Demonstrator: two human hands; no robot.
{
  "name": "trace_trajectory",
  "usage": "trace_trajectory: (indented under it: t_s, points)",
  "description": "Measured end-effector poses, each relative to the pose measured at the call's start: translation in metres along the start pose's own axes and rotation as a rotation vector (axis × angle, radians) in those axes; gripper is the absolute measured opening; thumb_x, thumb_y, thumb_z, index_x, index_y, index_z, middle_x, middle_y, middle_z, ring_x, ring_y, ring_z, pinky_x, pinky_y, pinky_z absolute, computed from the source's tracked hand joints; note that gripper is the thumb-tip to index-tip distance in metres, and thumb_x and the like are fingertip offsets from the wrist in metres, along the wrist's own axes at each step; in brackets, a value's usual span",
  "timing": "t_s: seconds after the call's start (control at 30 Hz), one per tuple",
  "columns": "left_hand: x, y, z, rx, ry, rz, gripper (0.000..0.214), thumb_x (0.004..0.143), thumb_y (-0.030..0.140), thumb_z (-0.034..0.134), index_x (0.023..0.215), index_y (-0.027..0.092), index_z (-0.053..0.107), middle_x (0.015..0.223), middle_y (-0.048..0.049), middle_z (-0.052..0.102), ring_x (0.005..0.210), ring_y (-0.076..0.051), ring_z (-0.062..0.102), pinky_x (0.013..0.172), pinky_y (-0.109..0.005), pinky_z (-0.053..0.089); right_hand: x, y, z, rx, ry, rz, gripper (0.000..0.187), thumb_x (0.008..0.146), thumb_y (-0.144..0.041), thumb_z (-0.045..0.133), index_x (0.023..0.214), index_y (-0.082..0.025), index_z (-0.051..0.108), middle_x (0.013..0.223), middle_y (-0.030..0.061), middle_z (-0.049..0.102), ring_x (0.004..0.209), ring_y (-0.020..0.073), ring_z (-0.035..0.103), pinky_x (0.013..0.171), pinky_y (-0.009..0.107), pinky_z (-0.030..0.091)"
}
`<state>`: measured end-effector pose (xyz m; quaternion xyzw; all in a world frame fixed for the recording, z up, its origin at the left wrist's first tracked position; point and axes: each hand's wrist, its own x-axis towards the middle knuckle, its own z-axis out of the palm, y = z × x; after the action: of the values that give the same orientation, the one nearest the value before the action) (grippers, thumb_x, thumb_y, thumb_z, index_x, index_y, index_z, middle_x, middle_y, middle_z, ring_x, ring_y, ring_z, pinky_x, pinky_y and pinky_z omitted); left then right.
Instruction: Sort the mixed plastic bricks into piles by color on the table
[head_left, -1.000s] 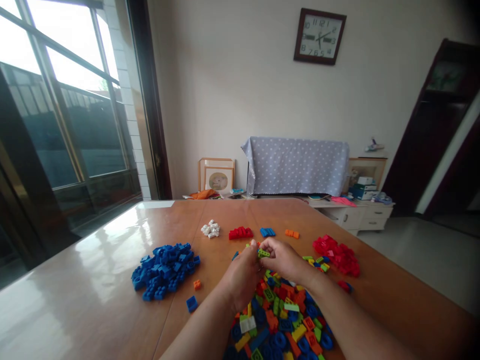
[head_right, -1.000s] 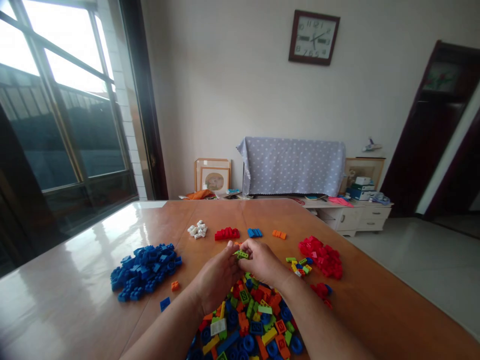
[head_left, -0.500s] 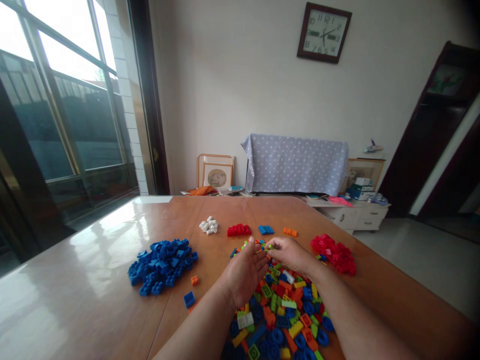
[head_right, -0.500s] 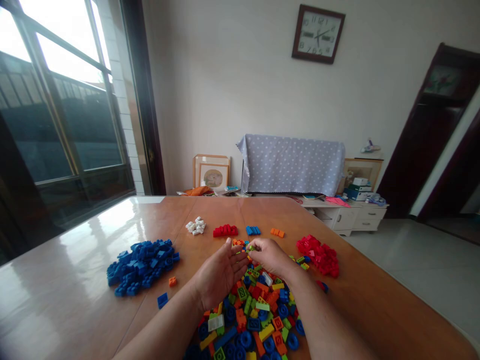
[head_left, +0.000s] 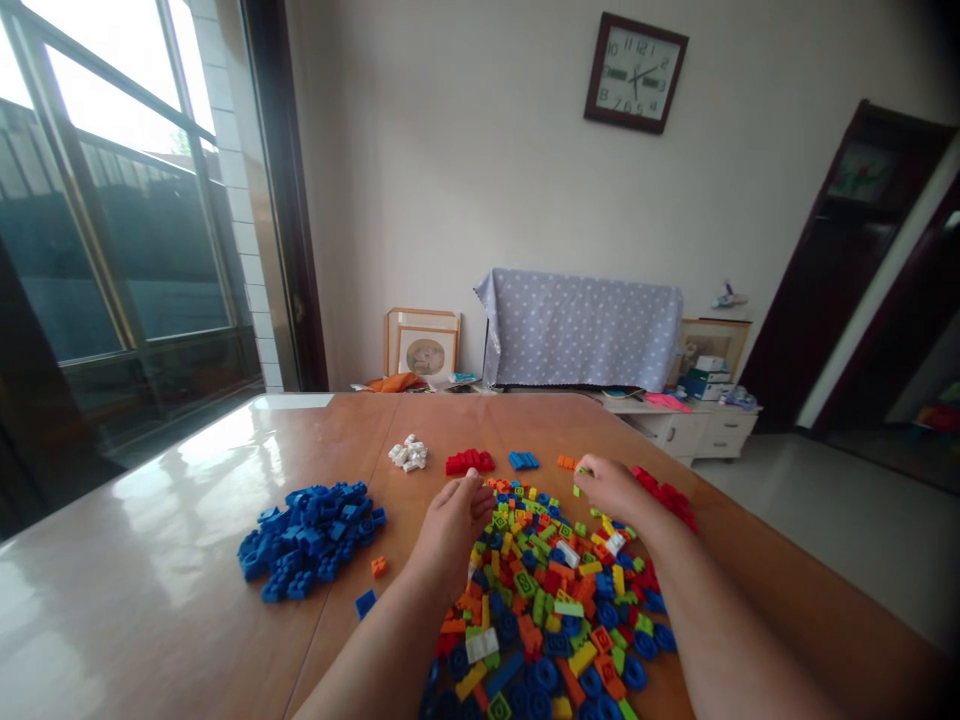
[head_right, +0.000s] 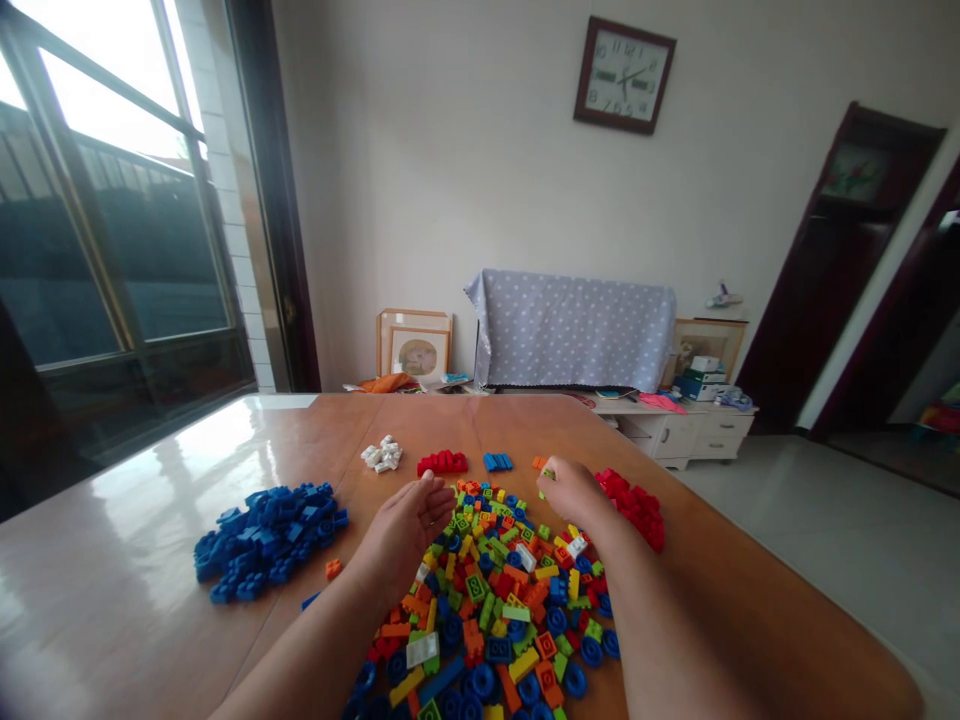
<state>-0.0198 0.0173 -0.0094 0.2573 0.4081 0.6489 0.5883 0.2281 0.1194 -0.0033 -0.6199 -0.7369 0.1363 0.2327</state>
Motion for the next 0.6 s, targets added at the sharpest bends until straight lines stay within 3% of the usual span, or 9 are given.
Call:
trace_trajectory:
  t_s: [0.1,0.37,0.6]
  points:
    - [0.001,0.005,-0.005,0.019,0.026,0.038,0.039,0.08,0.049,0.076,0.093,0.014,0.065,0.097,-0.013,0.072,0.09,-0.02,0.07,0.089,-0.034,0.054,0.007,0.009,0.005,-0.169,-0.03,0.044,0.015,0.082,-0.029,0.054,0.072,-0.021,0.061,0.071,0.0034,0.066,0.061,0.0152,0.056,0.056,0.025,0.03]
    - [0.007,0.009,-0.013,0.018,0.081,0.056,0.042,0.076,0.049,0.077,0.096,0.014,0.064,0.095,-0.0111,0.071,0.084,-0.017,0.068,0.082,-0.031,0.053,0.017,0.019,0.025,-0.189,-0.067,0.099,0.019,0.079,-0.031,0.064,0.064,-0.02,0.064,0.058,-0.0003,0.057,0.057,0.0127,0.049,0.055,0.025,0.027]
    - [0.008,0.007,-0.015,0.06,0.091,0.07,0.043,0.077,0.051,0.075,0.097,0.016,0.063,0.098,-0.0101,0.07,0.087,-0.018,0.067,0.08,-0.031,0.051,0.011,0.026,0.012,-0.087,0.024,0.082,0.017,0.082,-0.03,0.063,0.071,-0.019,0.071,0.065,0.0013,0.064,0.063,0.0132,0.053,0.059,0.024,0.032]
